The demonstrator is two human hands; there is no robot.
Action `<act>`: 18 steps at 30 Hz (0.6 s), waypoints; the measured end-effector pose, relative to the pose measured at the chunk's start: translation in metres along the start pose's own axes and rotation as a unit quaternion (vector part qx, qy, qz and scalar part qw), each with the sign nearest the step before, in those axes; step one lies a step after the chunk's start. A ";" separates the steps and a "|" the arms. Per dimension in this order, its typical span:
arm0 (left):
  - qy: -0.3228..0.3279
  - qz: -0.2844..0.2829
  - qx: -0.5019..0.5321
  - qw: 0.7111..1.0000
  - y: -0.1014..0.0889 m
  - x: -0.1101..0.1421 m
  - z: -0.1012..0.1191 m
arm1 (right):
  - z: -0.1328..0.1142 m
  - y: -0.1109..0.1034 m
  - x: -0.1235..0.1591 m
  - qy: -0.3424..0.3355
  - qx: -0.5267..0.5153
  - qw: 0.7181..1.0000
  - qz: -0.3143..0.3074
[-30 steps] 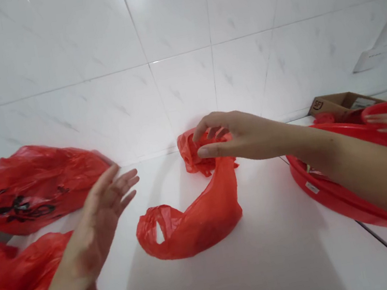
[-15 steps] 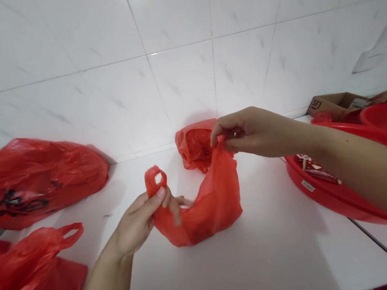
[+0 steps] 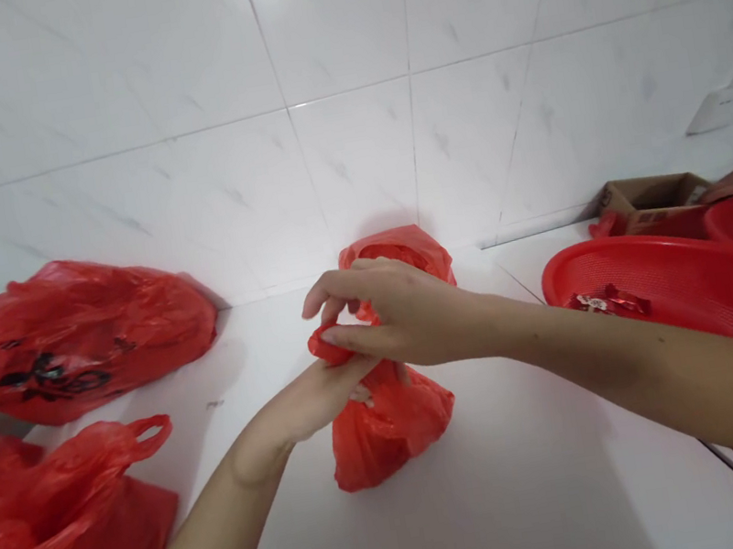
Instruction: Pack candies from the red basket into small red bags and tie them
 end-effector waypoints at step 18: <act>0.046 0.029 -0.139 0.989 -0.003 -0.002 -0.002 | 0.056 0.031 0.043 0.142 -0.156 0.969 0.129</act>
Point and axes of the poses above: each hand's wrist, its own x-axis away from the middle knuckle, its own y-axis out of the palm, z = x × y, the point moved 7 cm from there along -x, towards the middle knuckle, and after that the axes turned 11 degrees about -y, right-handed, at the moved point
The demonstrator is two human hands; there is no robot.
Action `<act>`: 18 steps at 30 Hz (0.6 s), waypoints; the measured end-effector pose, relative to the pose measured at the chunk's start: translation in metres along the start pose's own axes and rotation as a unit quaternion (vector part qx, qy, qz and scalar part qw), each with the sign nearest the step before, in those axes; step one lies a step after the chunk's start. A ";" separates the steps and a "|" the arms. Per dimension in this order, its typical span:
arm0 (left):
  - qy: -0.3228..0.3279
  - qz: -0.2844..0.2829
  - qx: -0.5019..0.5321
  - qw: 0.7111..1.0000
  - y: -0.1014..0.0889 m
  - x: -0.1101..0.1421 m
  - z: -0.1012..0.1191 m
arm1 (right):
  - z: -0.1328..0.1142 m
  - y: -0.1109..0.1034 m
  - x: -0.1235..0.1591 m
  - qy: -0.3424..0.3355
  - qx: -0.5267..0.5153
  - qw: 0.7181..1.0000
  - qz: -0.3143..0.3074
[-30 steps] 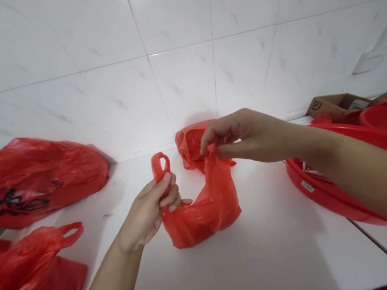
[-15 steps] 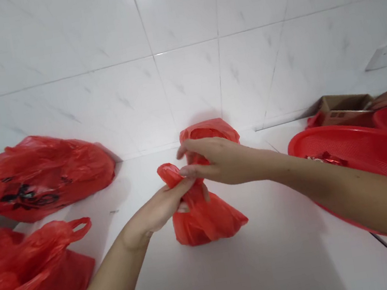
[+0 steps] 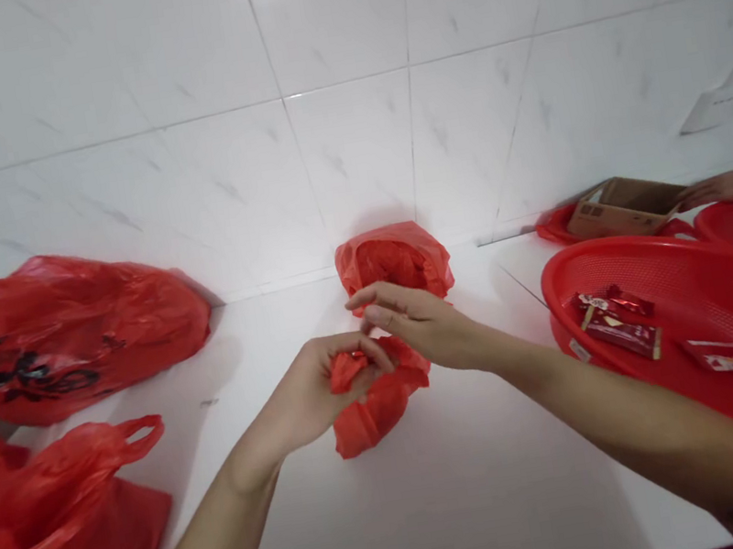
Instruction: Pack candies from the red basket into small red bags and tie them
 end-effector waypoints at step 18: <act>0.119 0.231 -0.156 0.953 0.010 0.007 -0.020 | 0.026 -0.002 0.015 -0.041 -0.055 0.988 0.138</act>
Point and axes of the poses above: each hand's wrist, its own x-axis away from the middle knuckle, its own y-axis out of the palm, z = x × y, the point moved 7 cm from there along -x, towards the middle knuckle, and after that the axes turned 11 degrees about -y, right-handed, at the moved point
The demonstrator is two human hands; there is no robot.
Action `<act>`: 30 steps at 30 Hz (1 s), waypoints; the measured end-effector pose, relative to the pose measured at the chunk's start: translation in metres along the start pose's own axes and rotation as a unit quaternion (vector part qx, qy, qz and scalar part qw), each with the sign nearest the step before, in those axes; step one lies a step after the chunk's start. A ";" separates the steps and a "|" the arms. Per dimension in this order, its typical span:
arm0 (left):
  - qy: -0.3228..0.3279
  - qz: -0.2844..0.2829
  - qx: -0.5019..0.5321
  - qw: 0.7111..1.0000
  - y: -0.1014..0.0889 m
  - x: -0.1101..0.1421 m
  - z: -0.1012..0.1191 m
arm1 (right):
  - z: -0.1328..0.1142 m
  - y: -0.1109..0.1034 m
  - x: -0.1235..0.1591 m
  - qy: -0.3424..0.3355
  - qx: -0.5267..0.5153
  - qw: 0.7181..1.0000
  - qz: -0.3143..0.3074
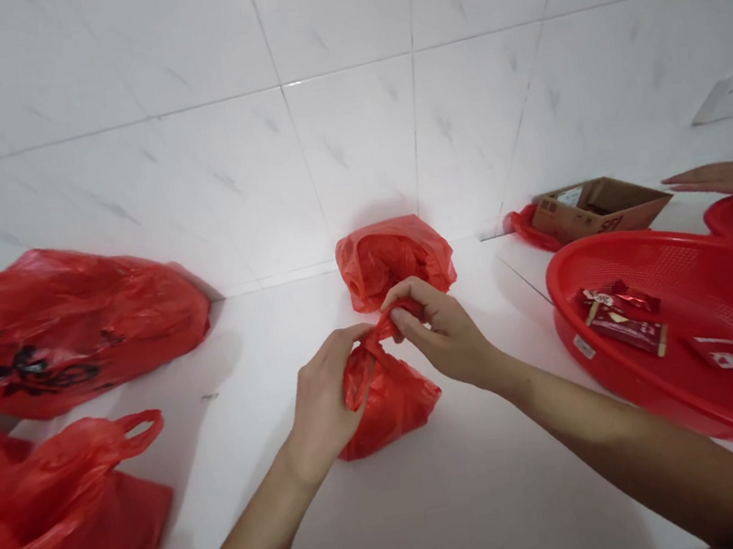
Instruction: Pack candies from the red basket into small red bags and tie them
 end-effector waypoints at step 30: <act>-0.296 -0.017 0.013 0.955 0.066 0.015 -0.134 | 0.134 0.009 0.045 0.172 0.316 0.926 -0.116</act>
Point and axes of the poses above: each hand's wrist, its own x-axis away from the middle knuckle, its own y-axis out of the palm, z = x × y, the point moved 7 cm from there along -x, towards the middle knuckle, and after that the axes turned 11 degrees about -y, right-handed, at the moved point
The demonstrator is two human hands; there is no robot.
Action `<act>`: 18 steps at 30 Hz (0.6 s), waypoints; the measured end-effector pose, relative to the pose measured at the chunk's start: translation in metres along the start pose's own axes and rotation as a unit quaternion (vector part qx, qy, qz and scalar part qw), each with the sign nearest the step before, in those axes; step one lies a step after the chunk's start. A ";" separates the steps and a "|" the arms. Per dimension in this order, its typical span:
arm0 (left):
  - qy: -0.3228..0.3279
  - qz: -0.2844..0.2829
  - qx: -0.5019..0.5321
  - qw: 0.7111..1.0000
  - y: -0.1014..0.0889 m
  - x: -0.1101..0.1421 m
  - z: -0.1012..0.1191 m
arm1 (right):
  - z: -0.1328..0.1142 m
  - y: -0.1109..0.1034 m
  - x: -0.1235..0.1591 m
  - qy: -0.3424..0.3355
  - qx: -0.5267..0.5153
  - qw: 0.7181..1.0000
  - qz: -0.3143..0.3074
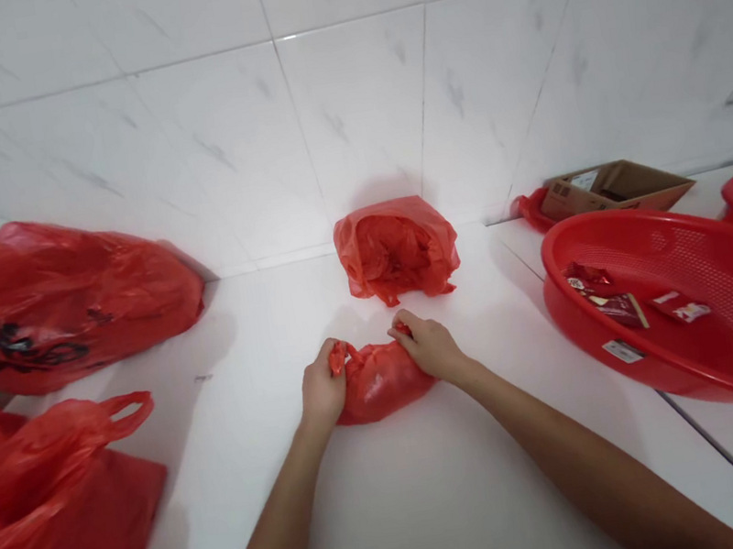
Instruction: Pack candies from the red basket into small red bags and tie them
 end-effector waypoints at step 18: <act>0.009 0.028 -0.224 0.974 0.025 -0.038 -0.014 | 0.047 0.012 -0.020 0.032 0.123 0.992 0.022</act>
Point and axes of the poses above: each hand's wrist, its own x-axis away from the middle knuckle, its own y-axis out of the palm, z = x × y, the point moved 7 cm from there along -x, towards the middle knuckle, and after that the axes turned 11 degrees about -y, right-handed, at the moved point
